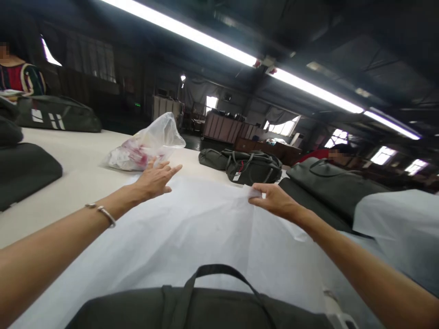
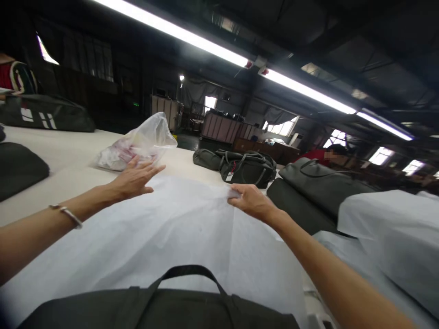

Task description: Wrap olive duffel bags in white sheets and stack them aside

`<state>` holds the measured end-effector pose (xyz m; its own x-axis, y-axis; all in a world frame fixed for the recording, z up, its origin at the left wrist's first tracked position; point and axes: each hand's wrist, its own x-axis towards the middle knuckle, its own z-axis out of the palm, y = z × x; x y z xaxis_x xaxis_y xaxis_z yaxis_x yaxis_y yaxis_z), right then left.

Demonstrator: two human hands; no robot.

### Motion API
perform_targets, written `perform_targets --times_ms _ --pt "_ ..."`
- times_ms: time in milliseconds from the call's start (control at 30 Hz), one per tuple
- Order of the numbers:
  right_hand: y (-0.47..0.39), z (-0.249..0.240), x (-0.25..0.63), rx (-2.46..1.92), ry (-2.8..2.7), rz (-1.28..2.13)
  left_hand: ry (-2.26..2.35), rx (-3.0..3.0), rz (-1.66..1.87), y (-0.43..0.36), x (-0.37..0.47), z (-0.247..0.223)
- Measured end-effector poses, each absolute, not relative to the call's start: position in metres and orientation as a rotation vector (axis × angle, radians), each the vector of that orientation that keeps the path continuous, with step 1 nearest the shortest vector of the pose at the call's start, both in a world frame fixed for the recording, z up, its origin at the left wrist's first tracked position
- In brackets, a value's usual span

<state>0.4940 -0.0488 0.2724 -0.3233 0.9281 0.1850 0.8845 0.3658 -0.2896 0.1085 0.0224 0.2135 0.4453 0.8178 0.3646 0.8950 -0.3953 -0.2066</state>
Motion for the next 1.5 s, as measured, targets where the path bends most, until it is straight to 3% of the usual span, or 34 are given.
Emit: perform_targets --times_ms 100,233,400,500,733,933,1100,1300,1500 --pt "-0.132 0.3 0.484 -1.459 -2.398 0.118 -1.416 -2.419 -0.382 -0.011 0.102 0.24" --pt "-0.24 0.311 0.458 -1.192 -2.597 -0.268 -1.048 -2.682 -0.438 -0.072 0.131 0.283" --pt "-0.314 0.286 0.433 -0.837 -2.625 -0.748 -0.439 -2.834 -0.431 -0.119 0.185 0.299" --pt "-0.325 0.259 0.434 -0.778 -2.4 -0.872 -0.422 -2.816 -0.393 -0.122 0.202 0.287" --pt "-0.347 0.221 0.448 -0.943 -2.335 -0.766 -0.729 -2.664 -0.489 -0.15 0.172 0.287" --pt "-0.38 0.234 0.445 -1.104 -2.169 -0.512 -0.811 -2.565 -0.529 -0.23 0.102 0.299" --pt "-0.396 0.241 0.452 -1.21 -2.193 -0.481 -0.883 -2.531 -0.599 -0.289 0.063 0.276" --pt "-0.405 0.226 0.461 -1.296 -2.209 -0.472 -1.348 -2.498 -0.596 -0.288 0.027 0.239" --pt "-0.409 0.222 0.466 -1.337 -2.226 -0.441 -1.217 -2.331 -0.626 -0.298 -0.007 0.239"
